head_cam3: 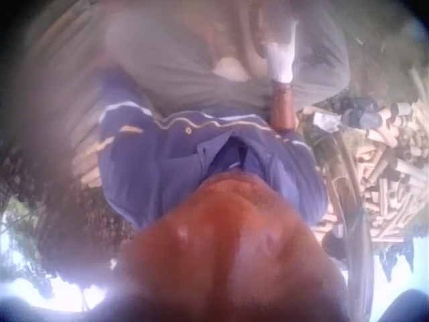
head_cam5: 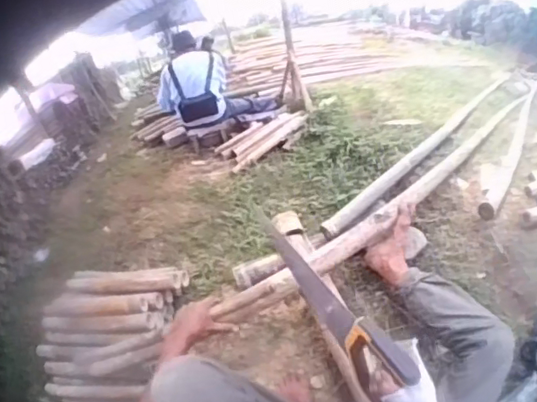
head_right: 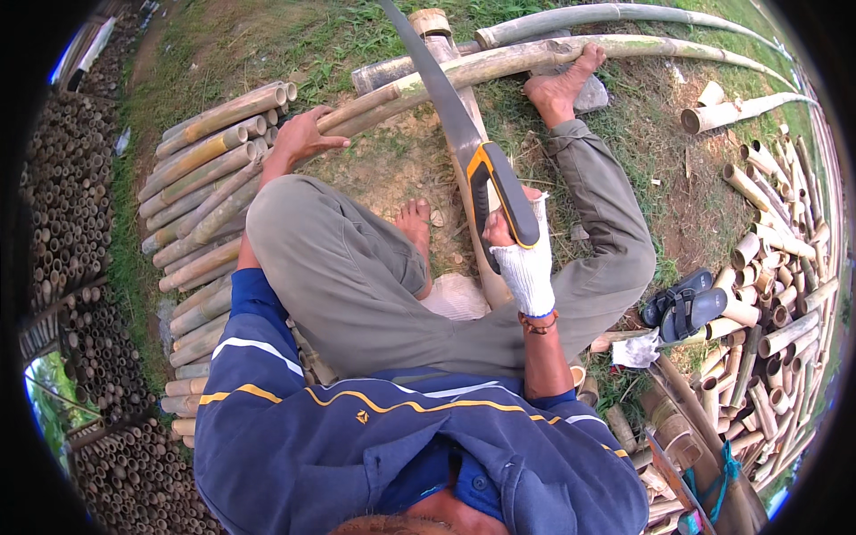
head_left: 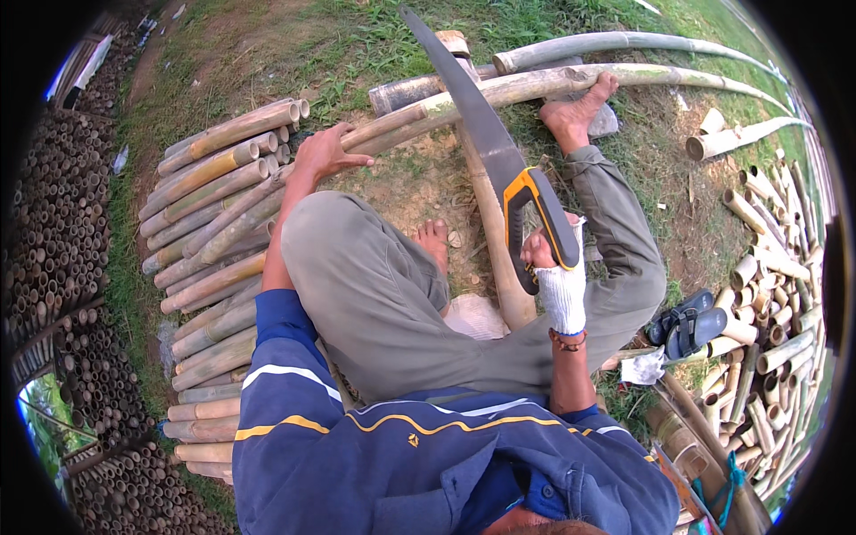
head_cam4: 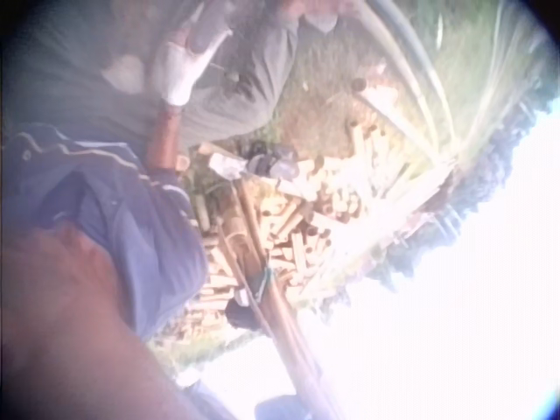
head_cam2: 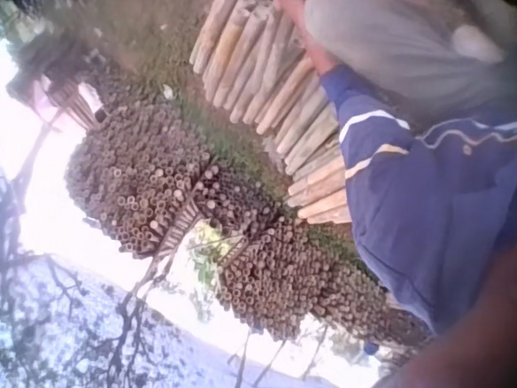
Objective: The person sits on the ground and uses a hand saw to cut a long bamboo pole into shorter sections. The person holds the bamboo steady with their feet and hands, saws through it, and then places the cut pieces onto a nearby stack.
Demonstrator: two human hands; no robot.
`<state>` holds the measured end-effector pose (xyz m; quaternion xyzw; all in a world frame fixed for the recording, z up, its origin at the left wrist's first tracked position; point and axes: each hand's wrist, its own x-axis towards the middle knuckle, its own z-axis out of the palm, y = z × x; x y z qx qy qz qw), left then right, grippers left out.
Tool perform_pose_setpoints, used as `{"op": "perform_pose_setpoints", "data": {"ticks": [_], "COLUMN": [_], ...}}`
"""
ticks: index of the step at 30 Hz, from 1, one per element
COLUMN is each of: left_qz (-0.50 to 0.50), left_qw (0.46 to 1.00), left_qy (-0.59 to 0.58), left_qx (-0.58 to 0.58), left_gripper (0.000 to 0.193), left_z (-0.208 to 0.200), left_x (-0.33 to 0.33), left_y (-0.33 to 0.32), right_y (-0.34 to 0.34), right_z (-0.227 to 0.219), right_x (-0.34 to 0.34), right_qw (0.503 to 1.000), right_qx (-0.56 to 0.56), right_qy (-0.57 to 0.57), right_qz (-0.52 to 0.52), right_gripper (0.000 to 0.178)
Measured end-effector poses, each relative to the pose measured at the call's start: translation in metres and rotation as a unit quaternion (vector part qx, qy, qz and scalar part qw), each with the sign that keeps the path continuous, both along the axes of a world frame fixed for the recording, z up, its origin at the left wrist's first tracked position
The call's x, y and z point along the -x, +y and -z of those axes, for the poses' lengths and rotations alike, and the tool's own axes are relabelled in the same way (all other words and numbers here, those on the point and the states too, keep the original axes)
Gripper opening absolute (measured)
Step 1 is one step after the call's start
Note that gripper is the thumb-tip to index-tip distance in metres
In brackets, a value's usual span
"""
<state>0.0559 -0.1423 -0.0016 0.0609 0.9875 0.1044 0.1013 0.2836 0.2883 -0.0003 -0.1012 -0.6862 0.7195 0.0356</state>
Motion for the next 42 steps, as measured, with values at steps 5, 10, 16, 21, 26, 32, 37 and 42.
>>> {"op": "perform_pose_setpoints", "data": {"ticks": [5,10,16,21,26,32,37,42], "left_qz": [-0.027,0.022,0.008,-0.029,-0.016,-0.028,0.021,0.007], "left_qw": [0.998,0.999,0.998,0.997,0.998,0.997,0.997,0.997], "left_qy": [-0.041,-0.019,-0.063,-0.059,-0.047,-0.061,-0.060,-0.078], "left_qx": [-0.036,0.017,0.021,0.032,0.027,0.048,0.032,0.022], "left_gripper": [0.110,0.113,0.110,0.106,0.104,0.097,0.098,0.098], "left_z": [-0.007,-0.002,-0.011,-0.004,-0.008,-0.014,-0.008,-0.014], "left_x": [0.022,0.042,0.047,0.038,0.046,0.039,0.052,0.049], "left_y": [0.061,0.079,0.100,0.087,0.101,0.079,0.110,0.101], "right_y": [-0.035,-0.069,-0.031,-0.040,-0.095,-0.088,-0.038,-0.067], "right_z": [0.015,-0.028,-0.038,-0.028,-0.013,-0.020,-0.025,-0.037], "right_x": [0.040,0.046,-0.032,-0.004,0.142,0.073,-0.023,0.063], "right_qw": [0.993,0.984,0.989,0.984,0.977,0.971,0.980,0.975], "right_qx": [0.060,-0.098,-0.030,-0.037,-0.155,-0.171,-0.165,-0.175], "right_qy": [-0.053,0.029,-0.022,-0.037,0.046,0.083,0.032,0.013], "right_qz": [-0.090,-0.149,-0.143,-0.172,-0.142,-0.145,-0.102,-0.134], "right_gripper": [0.068,0.044,0.039,0.042,0.052,0.039,0.048,0.054]}}
